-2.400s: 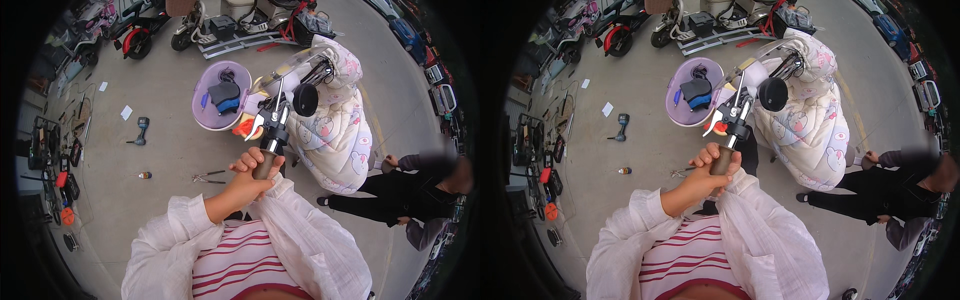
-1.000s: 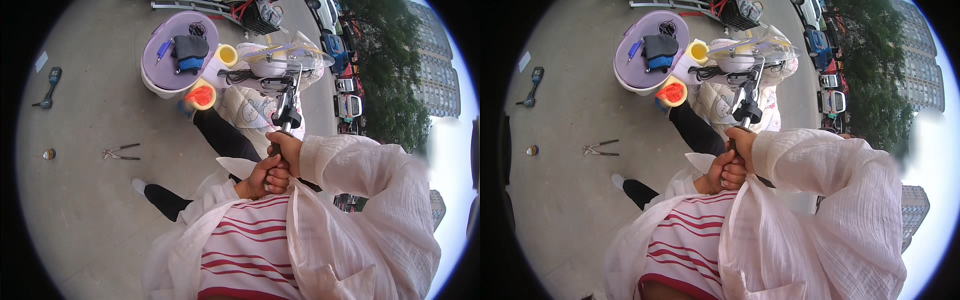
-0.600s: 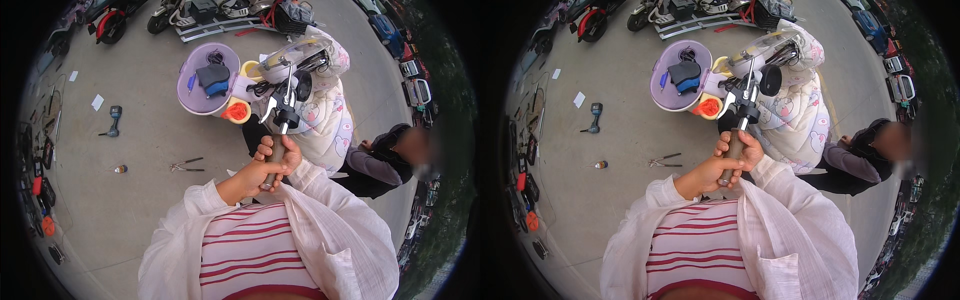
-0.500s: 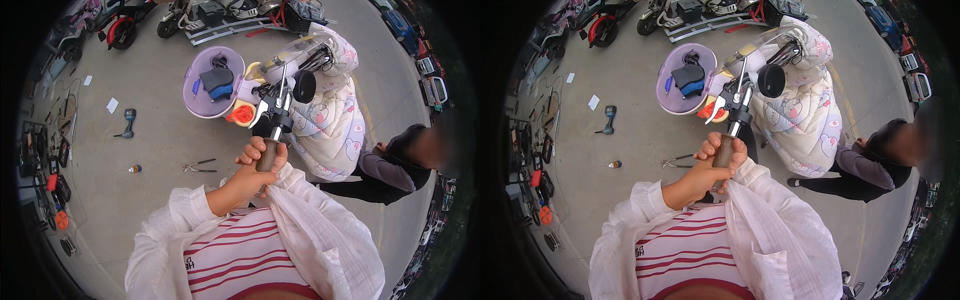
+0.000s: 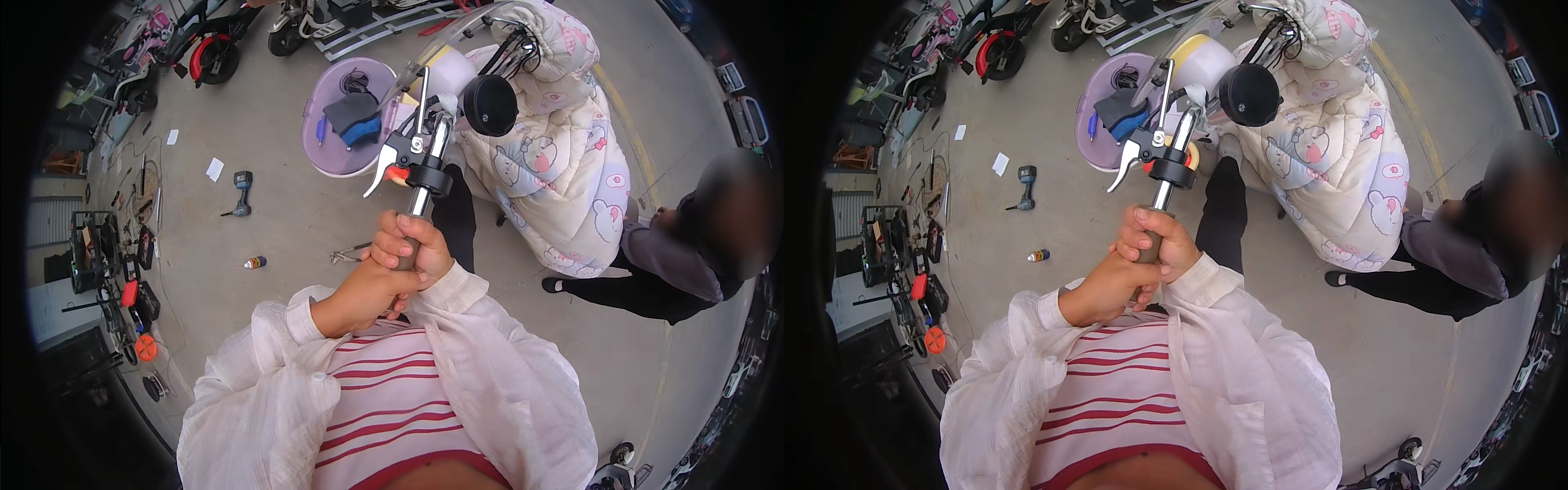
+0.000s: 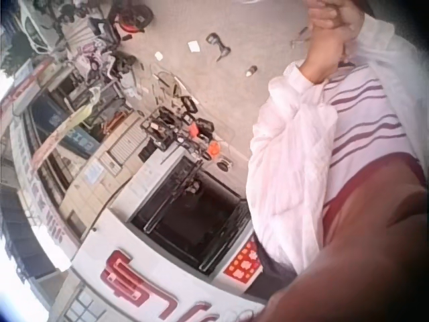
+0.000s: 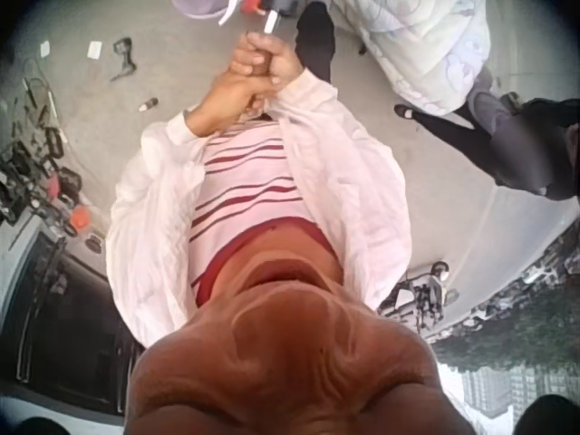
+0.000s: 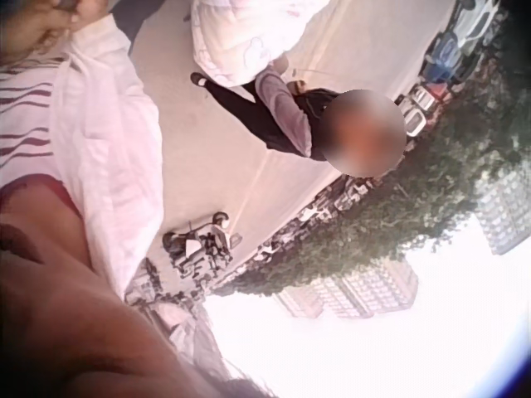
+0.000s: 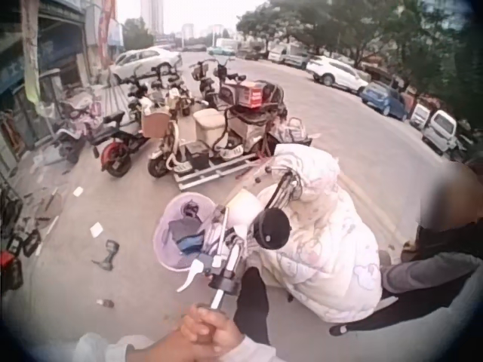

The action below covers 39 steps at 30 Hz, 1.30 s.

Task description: The person uses pliers to remove a handlebar grip from an electric scooter. They repeatedly squeeze the pliers around the grip and pull it off the handlebar. The grip is removed and placed in a nearby bucket.

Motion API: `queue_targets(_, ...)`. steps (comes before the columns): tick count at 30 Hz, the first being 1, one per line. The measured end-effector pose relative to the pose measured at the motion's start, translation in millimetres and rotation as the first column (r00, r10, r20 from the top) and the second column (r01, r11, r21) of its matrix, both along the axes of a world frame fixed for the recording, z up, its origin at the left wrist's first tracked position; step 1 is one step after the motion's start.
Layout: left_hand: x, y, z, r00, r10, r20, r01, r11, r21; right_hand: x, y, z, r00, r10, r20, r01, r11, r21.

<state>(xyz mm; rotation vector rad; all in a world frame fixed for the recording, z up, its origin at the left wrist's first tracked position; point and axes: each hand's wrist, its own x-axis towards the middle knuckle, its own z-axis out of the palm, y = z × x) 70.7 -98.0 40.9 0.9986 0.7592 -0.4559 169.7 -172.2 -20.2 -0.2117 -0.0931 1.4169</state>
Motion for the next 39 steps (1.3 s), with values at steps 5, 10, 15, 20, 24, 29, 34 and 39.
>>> queue_targets(5, -10, 1, -28, 0.991, 0.071, 0.117, 0.002, 0.848, -0.530, 5, -12, 31, 0.983, 0.092, 0.156, -0.008, 0.884, -0.468)
queue_targets(10, -12, -12, -71, 0.951, 0.156, 0.268, 0.172, 0.455, -0.874, 3, -7, 52, 0.970, 0.119, 0.210, 0.097, 0.607, -0.789)
queue_targets(15, -11, -25, -97, 0.839, 0.407, 0.360, 0.386, 0.019, -0.922, -9, 25, 72, 0.912, 0.286, 0.294, 0.248, 0.184, -0.951)
queue_targets(20, -8, -41, -104, 0.770, 0.567, 0.291, 0.533, -0.322, -0.783, -25, 51, 77, 0.816, 0.503, 0.286, 0.422, -0.180, -0.889)
queue_targets(24, -13, -36, -100, 0.817, 0.518, 0.254, 0.461, -0.321, -0.827, -25, 53, 81, 0.813, 0.504, 0.292, 0.418, -0.155, -0.895)
queue_targets(29, -14, -12, -79, 0.909, 0.362, 0.207, 0.229, -0.018, -0.973, -16, 31, 86, 0.867, 0.337, 0.367, 0.329, 0.168, -0.929)
queue_targets(34, -15, 4, -49, 0.951, 0.154, 0.268, 0.086, 0.702, -0.707, 14, -14, 32, 0.962, 0.211, 0.171, -0.087, 0.836, -0.542)
queue_targets(39, -4, 7, -4, 0.992, 0.057, 0.113, -0.037, 0.985, -0.171, -10, 13, -38, 0.997, -0.023, -0.077, 0.047, 0.941, 0.335)
